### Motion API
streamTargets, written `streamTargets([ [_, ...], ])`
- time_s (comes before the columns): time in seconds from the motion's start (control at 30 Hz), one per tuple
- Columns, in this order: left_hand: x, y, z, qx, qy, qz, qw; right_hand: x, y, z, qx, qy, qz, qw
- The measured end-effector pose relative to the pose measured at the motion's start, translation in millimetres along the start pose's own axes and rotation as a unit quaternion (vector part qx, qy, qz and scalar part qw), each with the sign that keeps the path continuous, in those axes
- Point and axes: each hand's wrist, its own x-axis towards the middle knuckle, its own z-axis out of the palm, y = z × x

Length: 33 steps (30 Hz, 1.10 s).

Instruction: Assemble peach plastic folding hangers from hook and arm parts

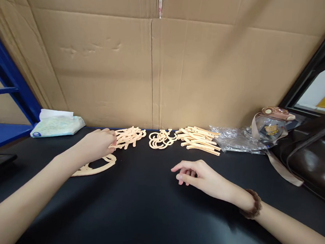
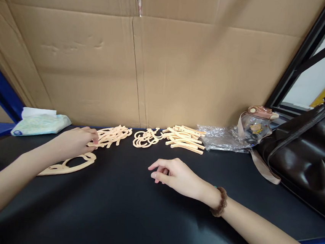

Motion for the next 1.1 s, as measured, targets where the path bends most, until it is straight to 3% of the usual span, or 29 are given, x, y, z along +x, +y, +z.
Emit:
streamTargets([
  [0.3, -4.5, 5.3, -18.4, -0.032, 0.111, -0.072, 0.991, 0.5, 0.5, -0.4, 0.003, -0.001, 0.000, 1.000],
  [0.53, -5.5, 19.7, -29.4, -0.215, 0.208, -0.156, 0.941, 1.5, -0.3, 1.1, -0.012, -0.001, 0.001, 1.000],
  [0.67, -3.4, 39.4, -27.1, -0.377, 0.146, -0.127, 0.906, 2.7, -0.3, 1.9, -0.023, 0.004, -0.002, 1.000],
  [0.8, -7.0, 80.1, -17.3, -0.490, 0.025, -0.051, 0.870, 3.6, 0.3, 1.0, -0.063, 0.022, -0.005, 0.998],
  [0.9, -12.0, 109.5, -8.1, -0.524, -0.031, -0.009, 0.851, 4.5, 1.1, -0.7, -0.135, 0.056, -0.007, 0.989],
  [1.0, -16.3, 125.3, -0.8, -0.515, -0.042, 0.008, 0.856, 10.6, 1.1, -3.5, -0.240, 0.108, -0.042, 0.964],
  [1.1, -18.8, 128.8, 4.0, -0.484, -0.033, 0.006, 0.874, 28.1, -0.3, -6.7, -0.365, 0.121, -0.085, 0.919],
])
